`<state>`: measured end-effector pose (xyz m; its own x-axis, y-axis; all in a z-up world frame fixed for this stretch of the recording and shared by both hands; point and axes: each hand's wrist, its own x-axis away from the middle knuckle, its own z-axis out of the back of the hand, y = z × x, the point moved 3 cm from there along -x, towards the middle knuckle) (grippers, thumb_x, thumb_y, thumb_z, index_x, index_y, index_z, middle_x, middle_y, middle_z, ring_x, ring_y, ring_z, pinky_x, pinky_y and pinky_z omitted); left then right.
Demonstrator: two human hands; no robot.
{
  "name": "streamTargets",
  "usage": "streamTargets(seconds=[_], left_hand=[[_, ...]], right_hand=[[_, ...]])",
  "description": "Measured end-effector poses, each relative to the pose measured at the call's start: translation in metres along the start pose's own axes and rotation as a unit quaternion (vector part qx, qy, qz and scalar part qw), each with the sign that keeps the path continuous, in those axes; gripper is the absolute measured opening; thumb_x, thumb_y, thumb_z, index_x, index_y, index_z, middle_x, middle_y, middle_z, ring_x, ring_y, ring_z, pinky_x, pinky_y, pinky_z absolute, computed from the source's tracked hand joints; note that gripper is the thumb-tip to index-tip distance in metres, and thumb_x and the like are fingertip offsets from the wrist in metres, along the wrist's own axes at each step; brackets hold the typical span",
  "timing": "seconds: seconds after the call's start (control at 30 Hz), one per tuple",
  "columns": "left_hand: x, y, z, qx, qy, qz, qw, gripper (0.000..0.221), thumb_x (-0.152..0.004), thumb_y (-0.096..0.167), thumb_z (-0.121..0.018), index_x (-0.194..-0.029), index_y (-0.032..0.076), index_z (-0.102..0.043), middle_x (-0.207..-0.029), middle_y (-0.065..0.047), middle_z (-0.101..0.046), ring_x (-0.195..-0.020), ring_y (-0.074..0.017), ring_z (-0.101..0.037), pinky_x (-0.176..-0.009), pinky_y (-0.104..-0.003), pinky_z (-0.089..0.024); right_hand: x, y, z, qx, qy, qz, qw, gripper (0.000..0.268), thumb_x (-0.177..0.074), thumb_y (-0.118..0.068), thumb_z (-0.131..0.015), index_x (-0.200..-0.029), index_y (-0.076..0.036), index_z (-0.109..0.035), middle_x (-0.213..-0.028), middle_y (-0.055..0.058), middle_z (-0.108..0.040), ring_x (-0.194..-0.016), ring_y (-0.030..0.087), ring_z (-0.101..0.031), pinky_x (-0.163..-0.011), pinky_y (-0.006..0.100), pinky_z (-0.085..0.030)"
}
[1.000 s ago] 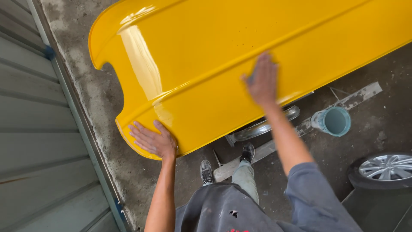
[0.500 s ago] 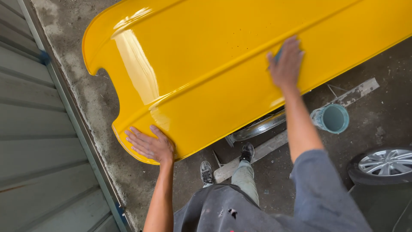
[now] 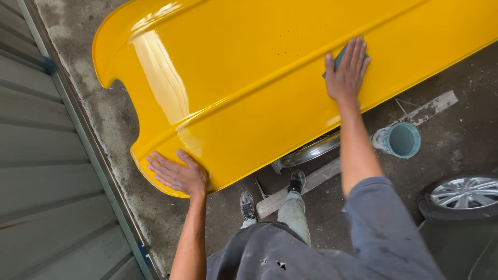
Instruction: Manually sanding a yellow vehicle body panel with a sanding block and water.
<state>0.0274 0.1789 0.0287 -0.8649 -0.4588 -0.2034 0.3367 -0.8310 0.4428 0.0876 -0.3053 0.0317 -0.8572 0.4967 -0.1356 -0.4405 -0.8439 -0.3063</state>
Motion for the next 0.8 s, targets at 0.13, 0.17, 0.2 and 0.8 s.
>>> streamTargets(seconds=[0.13, 0.17, 0.2, 0.8], left_hand=[[-0.004, 0.001, -0.008, 0.007, 0.025, -0.004, 1.000, 0.070, -0.112, 0.049, -0.045, -0.162, 0.002, -0.032, -0.171, -0.019, -0.027, -0.159, -0.0389, -0.021, -0.128, -0.055, -0.018], [-0.003, -0.004, -0.006, -0.004, 0.011, -0.001, 1.000, 0.070, -0.111, 0.049, -0.045, -0.162, 0.003, -0.032, -0.171, -0.018, -0.028, -0.159, -0.0384, -0.021, -0.127, -0.055, -0.018], [-0.001, -0.008, -0.005, -0.015, -0.003, 0.002, 1.000, 0.069, -0.110, 0.049, -0.045, -0.162, 0.004, -0.033, -0.171, -0.018, -0.028, -0.159, -0.0379, -0.022, -0.127, -0.054, -0.018], [0.000, -0.009, -0.009, -0.017, 0.003, -0.003, 1.000, 0.072, -0.111, 0.049, -0.044, -0.163, 0.003, -0.030, -0.172, -0.018, -0.025, -0.159, -0.0377, -0.020, -0.128, -0.053, -0.016]], right_hand=[[0.069, -0.070, -0.052, 0.051, 0.025, -0.017, 0.998, 0.089, -0.113, -0.064, -0.025, -0.165, 0.007, -0.010, -0.173, 0.027, -0.008, -0.162, 0.041, -0.008, -0.129, 0.059, -0.005], [0.104, -0.098, -0.047, 0.037, 0.020, 0.049, 0.998, 0.091, -0.112, -0.065, -0.025, -0.165, 0.008, -0.010, -0.172, 0.029, -0.008, -0.162, 0.041, -0.008, -0.129, 0.058, -0.005], [0.139, -0.126, -0.042, 0.021, 0.015, 0.114, 0.993, 0.093, -0.111, -0.065, -0.026, -0.164, 0.009, -0.010, -0.171, 0.030, -0.008, -0.162, 0.041, -0.008, -0.130, 0.058, -0.005], [0.029, 0.031, -0.036, 0.031, 0.035, 0.121, 0.992, 0.077, -0.122, -0.053, -0.039, -0.170, 0.001, -0.013, -0.178, 0.020, -0.011, -0.167, 0.035, -0.008, -0.135, 0.058, -0.006]])
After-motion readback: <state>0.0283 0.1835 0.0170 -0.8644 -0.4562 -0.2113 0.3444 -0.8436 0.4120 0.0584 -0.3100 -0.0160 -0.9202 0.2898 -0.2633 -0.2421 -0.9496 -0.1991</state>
